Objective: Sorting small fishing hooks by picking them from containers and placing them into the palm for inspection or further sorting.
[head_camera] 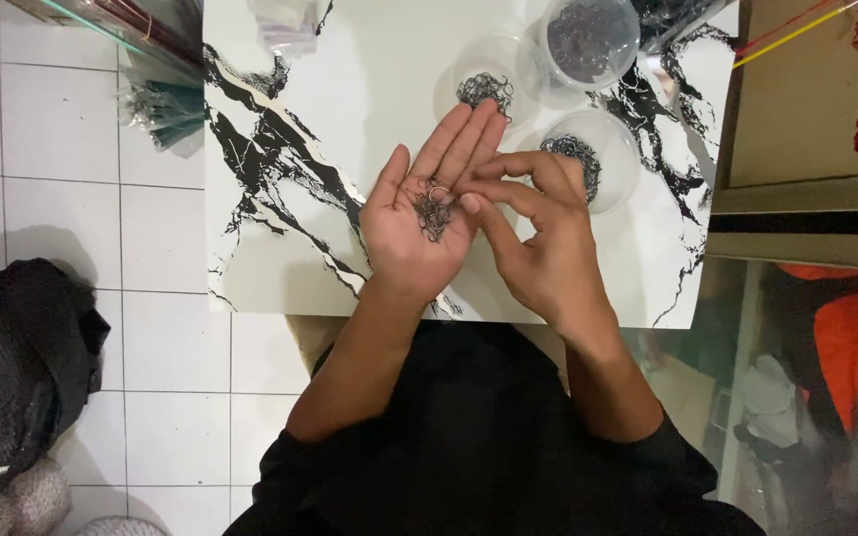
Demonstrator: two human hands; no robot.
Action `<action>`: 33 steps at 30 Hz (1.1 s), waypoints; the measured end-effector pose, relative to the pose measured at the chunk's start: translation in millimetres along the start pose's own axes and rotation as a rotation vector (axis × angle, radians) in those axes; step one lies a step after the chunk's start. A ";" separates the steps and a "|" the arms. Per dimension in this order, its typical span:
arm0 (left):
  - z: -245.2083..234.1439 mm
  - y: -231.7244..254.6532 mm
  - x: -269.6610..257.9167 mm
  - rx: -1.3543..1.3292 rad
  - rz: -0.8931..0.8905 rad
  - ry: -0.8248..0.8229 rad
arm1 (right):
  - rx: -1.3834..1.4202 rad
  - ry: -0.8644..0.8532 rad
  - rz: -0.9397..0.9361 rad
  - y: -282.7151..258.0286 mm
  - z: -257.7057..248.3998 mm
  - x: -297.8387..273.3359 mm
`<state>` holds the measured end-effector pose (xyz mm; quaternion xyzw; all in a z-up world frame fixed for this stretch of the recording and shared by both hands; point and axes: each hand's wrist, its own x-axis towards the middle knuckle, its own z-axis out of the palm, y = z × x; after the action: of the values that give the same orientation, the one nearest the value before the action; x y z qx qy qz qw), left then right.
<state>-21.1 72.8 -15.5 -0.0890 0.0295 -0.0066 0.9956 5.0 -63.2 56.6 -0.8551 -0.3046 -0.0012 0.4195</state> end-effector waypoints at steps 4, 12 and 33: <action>3.8 -1.1 -1.3 0.035 0.011 -0.002 | -0.006 -0.007 -0.029 0.3 -2.0 -1.0; 26.5 -10.1 0.8 -0.002 0.063 0.201 | -0.248 0.015 -0.060 2.7 0.4 -9.2; 23.3 -27.9 9.9 0.030 0.028 0.226 | -0.524 0.133 -0.132 1.2 -24.9 -17.2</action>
<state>-10.0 49.3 11.8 -0.0726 0.1428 -0.0031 0.9871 -2.1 -90.6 67.5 -0.9108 -0.3206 -0.1635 0.2022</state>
